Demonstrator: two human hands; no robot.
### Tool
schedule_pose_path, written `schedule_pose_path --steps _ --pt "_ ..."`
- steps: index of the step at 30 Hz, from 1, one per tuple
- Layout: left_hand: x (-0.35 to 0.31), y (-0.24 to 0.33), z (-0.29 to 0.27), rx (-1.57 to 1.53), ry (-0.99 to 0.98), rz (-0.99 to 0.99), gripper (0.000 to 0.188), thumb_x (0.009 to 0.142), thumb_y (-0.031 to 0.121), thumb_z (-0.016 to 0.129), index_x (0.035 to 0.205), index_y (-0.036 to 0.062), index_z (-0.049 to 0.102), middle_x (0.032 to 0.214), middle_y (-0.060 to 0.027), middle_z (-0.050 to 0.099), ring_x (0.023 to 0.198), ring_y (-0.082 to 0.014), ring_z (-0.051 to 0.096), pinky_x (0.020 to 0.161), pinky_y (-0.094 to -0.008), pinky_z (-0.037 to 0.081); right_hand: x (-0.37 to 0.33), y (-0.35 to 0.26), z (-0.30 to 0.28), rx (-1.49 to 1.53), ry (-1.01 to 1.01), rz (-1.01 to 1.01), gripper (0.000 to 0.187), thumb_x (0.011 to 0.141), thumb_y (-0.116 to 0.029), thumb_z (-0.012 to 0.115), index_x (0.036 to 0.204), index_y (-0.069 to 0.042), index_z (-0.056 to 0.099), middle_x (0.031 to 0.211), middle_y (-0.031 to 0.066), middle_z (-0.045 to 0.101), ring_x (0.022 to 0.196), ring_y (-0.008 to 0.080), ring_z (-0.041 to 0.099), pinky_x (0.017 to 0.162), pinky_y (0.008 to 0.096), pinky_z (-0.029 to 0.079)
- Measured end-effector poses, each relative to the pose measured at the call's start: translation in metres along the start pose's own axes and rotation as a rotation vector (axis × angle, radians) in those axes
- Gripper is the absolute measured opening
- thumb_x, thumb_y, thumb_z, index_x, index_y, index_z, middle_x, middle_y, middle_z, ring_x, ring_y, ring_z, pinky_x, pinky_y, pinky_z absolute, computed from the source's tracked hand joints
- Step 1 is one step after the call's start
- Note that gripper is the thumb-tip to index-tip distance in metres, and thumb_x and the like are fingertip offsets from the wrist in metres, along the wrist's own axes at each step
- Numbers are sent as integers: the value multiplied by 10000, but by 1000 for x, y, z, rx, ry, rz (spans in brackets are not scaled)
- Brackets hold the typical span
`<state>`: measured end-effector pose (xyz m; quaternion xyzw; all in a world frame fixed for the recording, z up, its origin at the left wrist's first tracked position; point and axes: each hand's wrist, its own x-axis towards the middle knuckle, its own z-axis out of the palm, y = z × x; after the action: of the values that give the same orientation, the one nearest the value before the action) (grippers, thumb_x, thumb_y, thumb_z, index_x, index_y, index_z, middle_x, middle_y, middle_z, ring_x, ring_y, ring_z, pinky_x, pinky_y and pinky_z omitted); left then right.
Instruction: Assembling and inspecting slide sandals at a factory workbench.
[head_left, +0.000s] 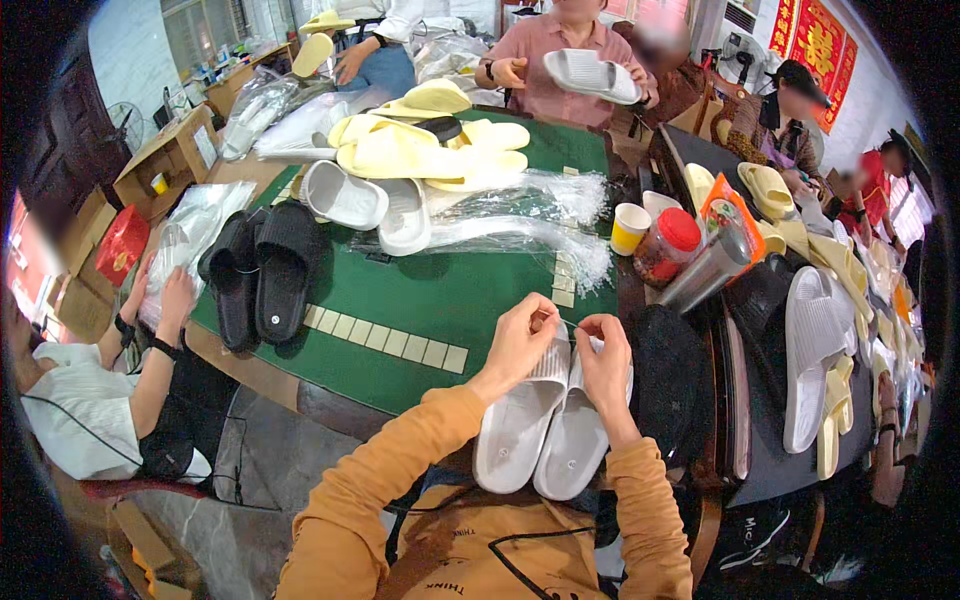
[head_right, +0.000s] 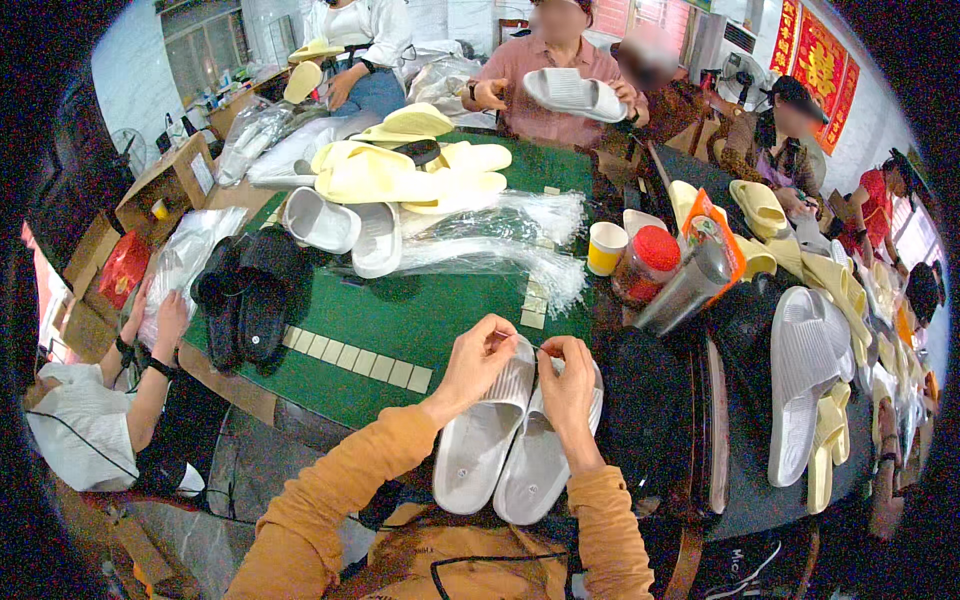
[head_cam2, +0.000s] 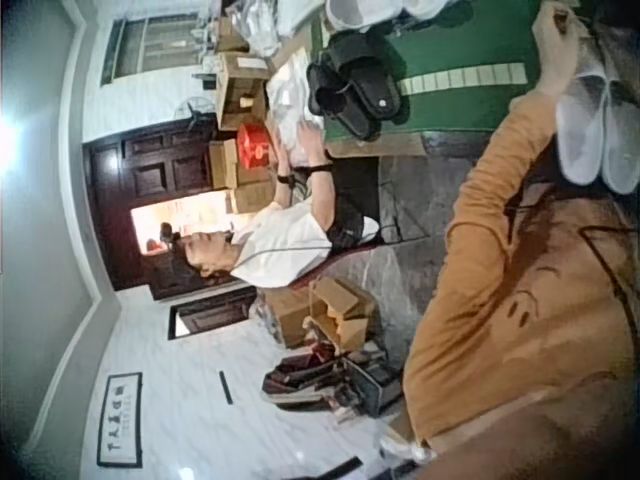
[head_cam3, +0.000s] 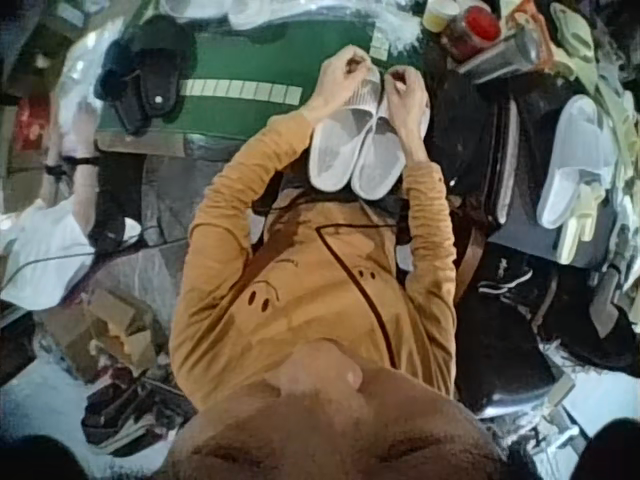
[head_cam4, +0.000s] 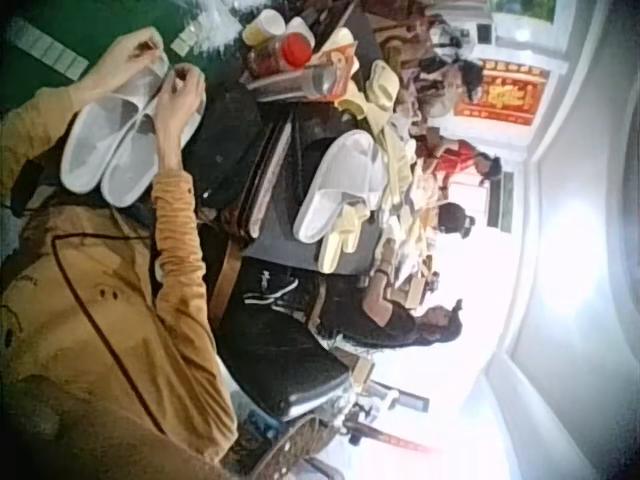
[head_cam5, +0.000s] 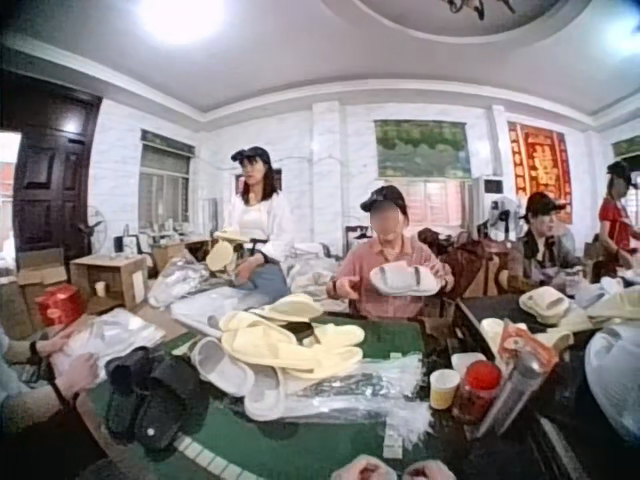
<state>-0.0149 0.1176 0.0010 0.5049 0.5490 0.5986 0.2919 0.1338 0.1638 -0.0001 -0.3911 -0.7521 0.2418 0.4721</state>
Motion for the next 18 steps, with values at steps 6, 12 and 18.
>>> schedule_pose_path --steps 6,12,18 --pt "-1 4 1 31 -34 -17 84 919 49 623 973 -7 592 847 -38 634 774 -91 591 700 -253 497 0 -3 -4 23 -84 -44 85 816 -5 669 886 -7 621 860 121 622 815 273 621 734 366 490" --pt "1 0 1 -34 -35 -29 86 939 65 611 962 -16 593 829 -17 621 758 -67 568 691 -231 483 -1 4 0 -11 -21 -26 77 822 -5 650 893 -11 621 867 122 618 837 285 614 759 378 484" --pt "1 4 -1 -4 -47 -70 107 951 88 604 941 -19 601 770 -11 609 727 -55 554 654 -225 461 -1 6 -1 -52 -21 -28 86 814 -3 648 896 -14 622 880 122 619 844 286 612 766 384 482"
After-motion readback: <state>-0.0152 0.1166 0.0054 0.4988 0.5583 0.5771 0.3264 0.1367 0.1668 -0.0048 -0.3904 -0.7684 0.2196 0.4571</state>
